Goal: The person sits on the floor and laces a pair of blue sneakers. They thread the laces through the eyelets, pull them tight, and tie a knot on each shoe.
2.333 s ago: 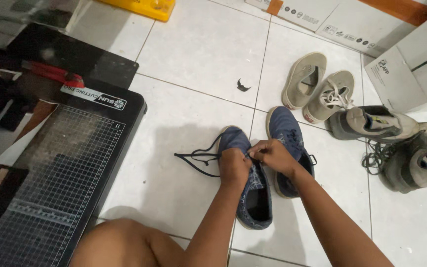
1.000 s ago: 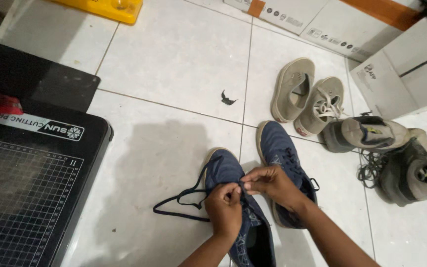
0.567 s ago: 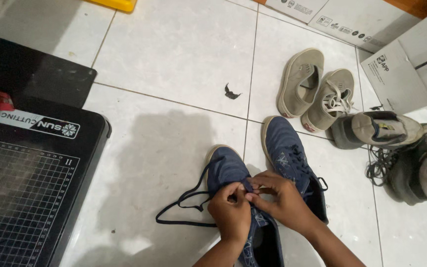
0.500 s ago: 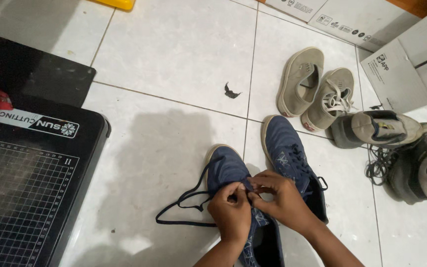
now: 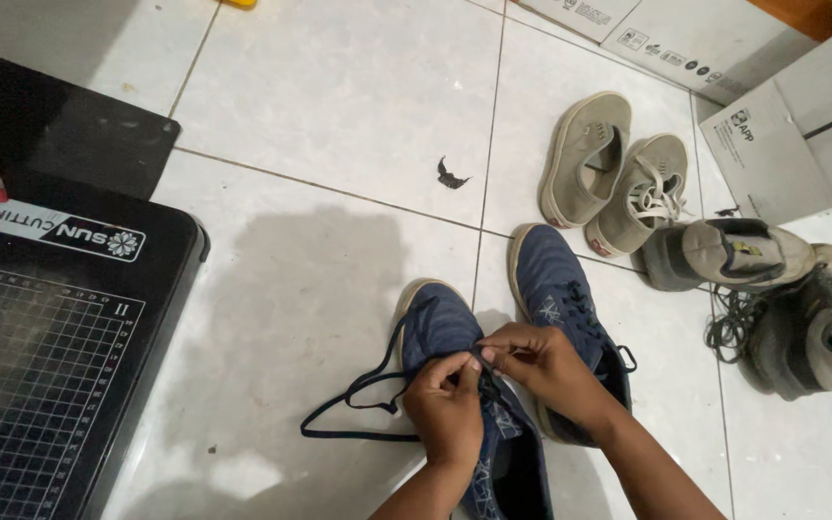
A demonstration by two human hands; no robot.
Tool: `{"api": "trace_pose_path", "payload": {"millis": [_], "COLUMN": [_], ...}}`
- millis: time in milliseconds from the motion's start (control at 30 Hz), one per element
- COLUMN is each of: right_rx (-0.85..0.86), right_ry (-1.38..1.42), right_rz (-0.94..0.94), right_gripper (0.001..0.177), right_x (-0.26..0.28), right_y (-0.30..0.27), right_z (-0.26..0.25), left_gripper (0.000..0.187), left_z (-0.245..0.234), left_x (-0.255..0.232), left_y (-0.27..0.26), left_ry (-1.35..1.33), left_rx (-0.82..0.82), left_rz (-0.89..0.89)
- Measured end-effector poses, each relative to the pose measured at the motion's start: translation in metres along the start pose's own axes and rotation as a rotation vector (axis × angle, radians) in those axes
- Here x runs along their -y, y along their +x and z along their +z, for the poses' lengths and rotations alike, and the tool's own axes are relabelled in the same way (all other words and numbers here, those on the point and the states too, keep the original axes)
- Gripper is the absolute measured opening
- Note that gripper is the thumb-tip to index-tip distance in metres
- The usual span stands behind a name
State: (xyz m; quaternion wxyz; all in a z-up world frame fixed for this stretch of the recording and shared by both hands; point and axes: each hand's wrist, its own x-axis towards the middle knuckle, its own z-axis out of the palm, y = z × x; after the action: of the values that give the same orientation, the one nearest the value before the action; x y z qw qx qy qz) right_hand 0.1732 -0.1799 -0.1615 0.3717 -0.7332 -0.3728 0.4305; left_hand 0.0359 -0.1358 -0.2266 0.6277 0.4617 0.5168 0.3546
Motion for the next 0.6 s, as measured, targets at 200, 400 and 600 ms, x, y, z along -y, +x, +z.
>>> {"api": "trace_pose_path", "payload": {"millis": [200,400,600], "right_rx": [0.062,-0.132,-0.422], "right_ry": [0.015,0.063,0.445], "right_rz": [0.113,-0.035,-0.090], "right_gripper": [0.015,0.013,0.010], "right_x": [-0.004,0.015,0.062], "right_y": [0.015,0.006,0.011], "right_z": [-0.013,-0.001,-0.056], "left_gripper": [0.015,0.036,0.061], "left_z": [-0.004,-0.025,-0.028], "left_x": [-0.012,-0.051,-0.081], "left_y": [0.003,0.018,0.022], "left_ry": [0.038,0.323,0.424], "left_rx": [0.025,0.185,0.281], "left_rz": [-0.010,0.270,0.263]}}
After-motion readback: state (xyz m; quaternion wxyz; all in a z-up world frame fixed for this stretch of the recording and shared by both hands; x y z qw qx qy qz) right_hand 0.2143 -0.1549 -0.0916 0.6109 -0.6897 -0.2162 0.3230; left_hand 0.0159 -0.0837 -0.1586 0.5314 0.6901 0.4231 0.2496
